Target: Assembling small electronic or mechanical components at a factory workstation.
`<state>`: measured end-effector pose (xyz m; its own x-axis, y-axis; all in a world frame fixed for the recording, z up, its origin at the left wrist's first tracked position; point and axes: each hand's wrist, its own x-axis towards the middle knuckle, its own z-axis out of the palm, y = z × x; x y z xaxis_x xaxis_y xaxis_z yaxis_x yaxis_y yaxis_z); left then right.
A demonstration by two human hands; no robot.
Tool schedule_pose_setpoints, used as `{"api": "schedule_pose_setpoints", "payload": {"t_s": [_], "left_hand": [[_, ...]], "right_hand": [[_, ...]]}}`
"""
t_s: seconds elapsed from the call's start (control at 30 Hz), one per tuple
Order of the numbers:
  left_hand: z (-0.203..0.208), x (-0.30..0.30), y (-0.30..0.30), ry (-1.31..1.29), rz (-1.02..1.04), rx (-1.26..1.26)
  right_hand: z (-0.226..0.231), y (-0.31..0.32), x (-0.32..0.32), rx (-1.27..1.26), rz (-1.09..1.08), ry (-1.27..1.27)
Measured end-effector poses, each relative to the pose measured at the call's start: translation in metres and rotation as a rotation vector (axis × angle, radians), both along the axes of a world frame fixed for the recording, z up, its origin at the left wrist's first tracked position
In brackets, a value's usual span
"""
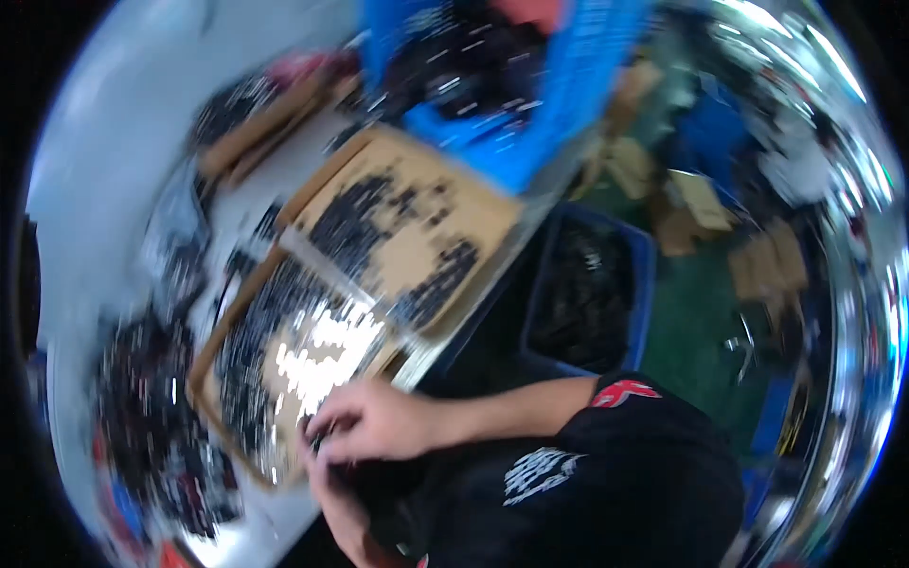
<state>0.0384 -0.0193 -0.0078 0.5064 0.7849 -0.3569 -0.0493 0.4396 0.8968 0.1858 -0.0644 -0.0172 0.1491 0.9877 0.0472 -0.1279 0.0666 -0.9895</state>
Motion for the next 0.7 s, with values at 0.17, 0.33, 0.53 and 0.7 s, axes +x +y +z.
{"api": "schedule_pose_setpoints", "payload": {"t_s": [0.17, 0.33, 0.53, 0.7], "left_hand": [[-0.017, -0.027, 0.024, 0.137, -0.223, 0.176], [-0.021, -0.028, 0.041, 0.099, -0.285, 0.17], [-0.08, -0.042, 0.038, 0.168, -0.26, 0.963], [-0.013, -0.01, 0.004, -0.057, -0.115, 0.453]], "right_hand": [[-0.009, -0.003, -0.014, 0.048, -0.184, -0.09], [-0.014, -0.009, -0.006, 0.137, -0.276, 0.082], [-0.008, -0.011, -0.005, 0.068, -0.192, 0.125], [-0.008, -0.015, -0.018, 0.2, -0.319, -0.11]]}}
